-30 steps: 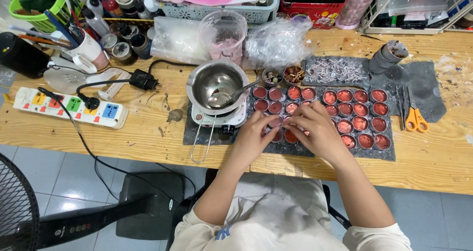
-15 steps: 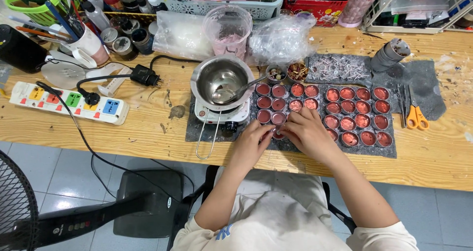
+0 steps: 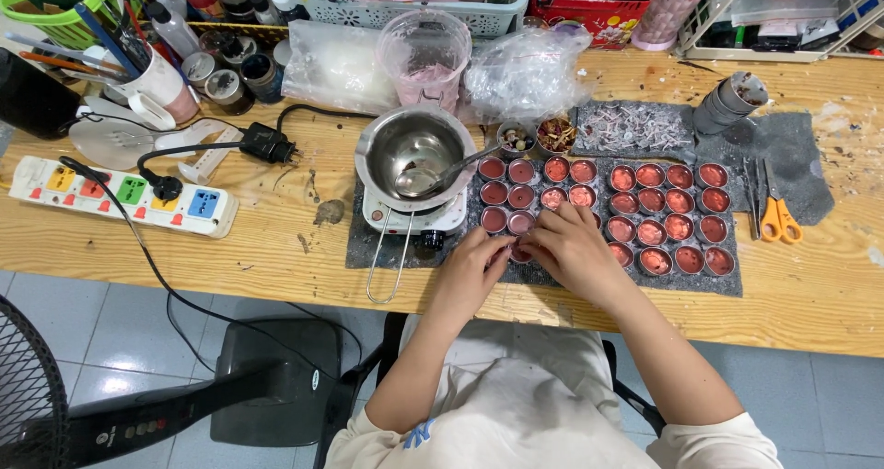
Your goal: Placing wicks or components into small containers and pouring melted wax or liquid for cosmetic production.
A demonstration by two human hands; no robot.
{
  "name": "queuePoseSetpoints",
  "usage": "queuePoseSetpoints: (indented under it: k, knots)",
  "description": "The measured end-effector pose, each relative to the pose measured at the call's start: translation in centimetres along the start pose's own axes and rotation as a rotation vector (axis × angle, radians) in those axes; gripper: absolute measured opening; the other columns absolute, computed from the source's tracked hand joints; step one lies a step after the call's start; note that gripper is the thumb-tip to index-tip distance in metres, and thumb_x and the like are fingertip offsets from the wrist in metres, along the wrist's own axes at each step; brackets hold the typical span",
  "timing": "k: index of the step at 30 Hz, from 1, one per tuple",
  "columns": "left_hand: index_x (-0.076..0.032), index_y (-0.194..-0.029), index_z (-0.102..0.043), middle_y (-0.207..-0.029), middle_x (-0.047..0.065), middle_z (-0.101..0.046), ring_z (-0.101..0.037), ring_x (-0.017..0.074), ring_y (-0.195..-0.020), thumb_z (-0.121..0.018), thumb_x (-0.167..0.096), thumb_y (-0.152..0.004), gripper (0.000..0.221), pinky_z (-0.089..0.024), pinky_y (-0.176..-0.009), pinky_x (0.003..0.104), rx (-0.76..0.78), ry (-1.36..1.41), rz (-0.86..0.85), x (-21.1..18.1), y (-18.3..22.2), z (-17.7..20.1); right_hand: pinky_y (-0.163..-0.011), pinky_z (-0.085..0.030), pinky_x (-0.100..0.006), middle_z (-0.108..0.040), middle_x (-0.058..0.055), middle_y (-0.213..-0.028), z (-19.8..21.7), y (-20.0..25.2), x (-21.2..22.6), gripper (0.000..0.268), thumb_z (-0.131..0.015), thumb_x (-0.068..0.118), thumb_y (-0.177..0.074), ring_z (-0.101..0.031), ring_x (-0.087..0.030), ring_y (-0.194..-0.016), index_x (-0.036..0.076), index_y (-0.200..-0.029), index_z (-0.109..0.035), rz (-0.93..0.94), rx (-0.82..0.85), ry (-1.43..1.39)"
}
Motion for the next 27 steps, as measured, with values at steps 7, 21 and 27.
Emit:
queuePoseSetpoints:
  k: [7, 21, 27]
  knots:
    - [-0.008, -0.121, -0.07, -0.104, 0.009, -0.064, -0.069, 0.025, -0.091, -0.066, -0.015, -0.097, 0.026, -0.055, -0.076, 0.039, 0.031, 0.008, 0.036, 0.4, -0.1, -0.6, -0.086, -0.039, -0.039, -0.06, -0.002, -0.091, 0.4, 0.1, -0.1, 0.019, -0.078, 0.02, -0.079, -0.053, -0.024, -0.095, 0.012, -0.095, -0.076, 0.007, -0.03, -0.024]
    - [-0.007, -0.124, -0.071, -0.096, 0.011, -0.061, -0.066, 0.0268, -0.085, -0.067, -0.015, -0.097, 0.028, -0.053, -0.076, 0.04, 0.025, 0.02, -0.023, 0.0, -0.3, -1.5, -0.08, -0.04, -0.038, -0.06, -0.002, -0.081, 5.6, 1.6, -3.5, 0.016, -0.081, 0.017, -0.082, -0.052, -0.022, -0.085, 0.012, -0.097, -0.079, -0.119, -0.181, -0.111]
    - [-0.006, -0.124, -0.07, -0.097, 0.013, -0.062, -0.065, 0.0308, -0.089, -0.066, -0.017, -0.097, 0.029, -0.051, -0.076, 0.042, 0.069, -0.006, -0.001, -1.0, -0.5, -1.4, -0.078, -0.044, -0.034, -0.065, -0.002, -0.094, 10.8, 5.1, -8.6, 0.012, -0.079, 0.014, -0.091, -0.054, -0.019, -0.091, 0.01, -0.102, -0.074, -0.265, -0.429, -0.141]
Point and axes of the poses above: each hand's wrist, its own y-axis away from the middle knuckle, its own z-axis out of the back of the hand, x = y × z, the point moved 8 cm from there along -y, towards the middle knuckle
